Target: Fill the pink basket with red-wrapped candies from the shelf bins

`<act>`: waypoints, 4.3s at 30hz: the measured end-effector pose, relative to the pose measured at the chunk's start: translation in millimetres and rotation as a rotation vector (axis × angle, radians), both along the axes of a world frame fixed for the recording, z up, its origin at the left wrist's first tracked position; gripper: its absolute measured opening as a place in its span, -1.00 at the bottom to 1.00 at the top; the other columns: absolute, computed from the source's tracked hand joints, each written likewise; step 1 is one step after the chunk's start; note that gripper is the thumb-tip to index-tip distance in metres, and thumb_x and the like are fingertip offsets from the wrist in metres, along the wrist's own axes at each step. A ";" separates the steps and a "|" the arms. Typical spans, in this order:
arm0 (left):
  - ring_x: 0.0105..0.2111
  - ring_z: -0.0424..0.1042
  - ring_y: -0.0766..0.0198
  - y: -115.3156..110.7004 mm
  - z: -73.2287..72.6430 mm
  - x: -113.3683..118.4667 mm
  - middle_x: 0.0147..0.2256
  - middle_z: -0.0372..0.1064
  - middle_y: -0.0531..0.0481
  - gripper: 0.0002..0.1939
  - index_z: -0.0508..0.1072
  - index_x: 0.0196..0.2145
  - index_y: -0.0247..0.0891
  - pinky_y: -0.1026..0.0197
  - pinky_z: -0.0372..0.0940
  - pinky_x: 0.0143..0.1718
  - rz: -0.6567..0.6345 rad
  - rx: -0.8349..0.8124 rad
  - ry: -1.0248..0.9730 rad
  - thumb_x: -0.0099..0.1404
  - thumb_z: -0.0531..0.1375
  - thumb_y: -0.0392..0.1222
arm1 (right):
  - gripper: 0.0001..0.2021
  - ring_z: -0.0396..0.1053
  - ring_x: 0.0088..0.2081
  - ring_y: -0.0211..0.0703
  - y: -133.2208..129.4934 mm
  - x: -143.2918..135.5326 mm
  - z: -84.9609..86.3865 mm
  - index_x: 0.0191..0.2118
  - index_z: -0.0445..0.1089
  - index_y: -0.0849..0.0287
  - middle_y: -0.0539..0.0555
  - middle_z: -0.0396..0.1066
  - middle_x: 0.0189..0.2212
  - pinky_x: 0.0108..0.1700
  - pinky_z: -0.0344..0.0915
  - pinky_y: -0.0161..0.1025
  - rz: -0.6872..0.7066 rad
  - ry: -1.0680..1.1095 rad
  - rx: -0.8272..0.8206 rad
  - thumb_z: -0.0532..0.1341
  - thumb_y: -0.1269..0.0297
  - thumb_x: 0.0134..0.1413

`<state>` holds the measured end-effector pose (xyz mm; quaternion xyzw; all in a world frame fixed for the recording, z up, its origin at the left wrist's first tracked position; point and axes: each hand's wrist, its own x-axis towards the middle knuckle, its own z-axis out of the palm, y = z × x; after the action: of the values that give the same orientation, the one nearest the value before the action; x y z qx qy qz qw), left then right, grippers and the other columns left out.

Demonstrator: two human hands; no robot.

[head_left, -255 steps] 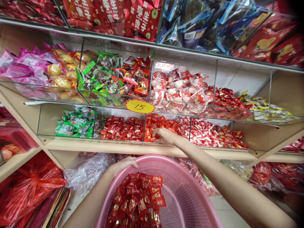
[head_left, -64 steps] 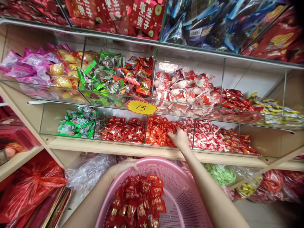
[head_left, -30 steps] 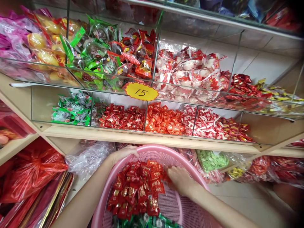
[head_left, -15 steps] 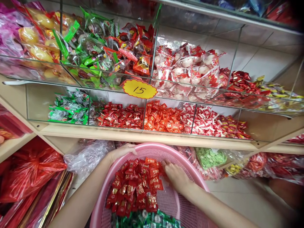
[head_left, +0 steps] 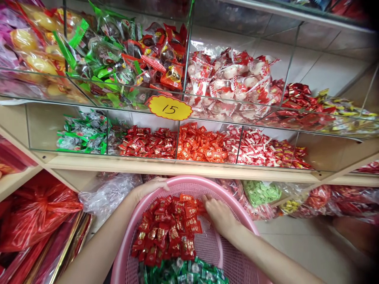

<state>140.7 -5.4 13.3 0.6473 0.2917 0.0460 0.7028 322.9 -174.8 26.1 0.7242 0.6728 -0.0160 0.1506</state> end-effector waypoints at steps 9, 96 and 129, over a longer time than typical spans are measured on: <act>-0.26 0.34 0.16 0.0 4.2 -0.2 -0.24 0.40 0.02 -0.55 0.40 -0.13 -0.26 0.27 0.20 -0.27 0.039 0.135 0.072 -0.04 0.12 -0.18 | -0.69 0.35 -0.23 -0.11 -2.6 -3.5 18.4 -0.09 0.24 0.37 0.22 0.34 -0.21 -0.22 0.28 -0.30 -0.068 0.132 -0.042 0.00 0.58 0.00; -0.24 0.32 0.15 5.4 -8.8 -4.4 -0.23 0.39 0.05 -0.52 0.39 -0.12 -0.27 0.26 0.15 -0.21 0.030 0.208 0.093 -0.06 0.10 -0.13 | -0.83 0.28 -0.33 -0.21 98.9 95.1 91.4 -0.29 0.28 0.21 0.11 0.30 -0.33 -0.33 0.13 -0.35 0.172 0.225 0.404 0.08 0.27 -0.02; -0.12 0.23 0.09 3.8 -1.5 -1.7 -0.15 0.34 0.02 -0.51 0.39 -0.11 -0.27 0.20 0.10 -0.11 0.020 0.279 0.129 -0.05 0.08 -0.14 | -0.71 0.21 -0.41 -0.25 100.9 115.9 75.9 -0.19 0.31 0.23 0.08 0.21 -0.36 -0.35 0.12 -0.34 0.116 0.348 0.448 0.16 0.34 -0.15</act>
<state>139.0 -1.6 11.8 0.7372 0.3334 0.0511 0.5854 438.8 -74.0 102.0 0.6862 0.7155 0.0175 -0.1302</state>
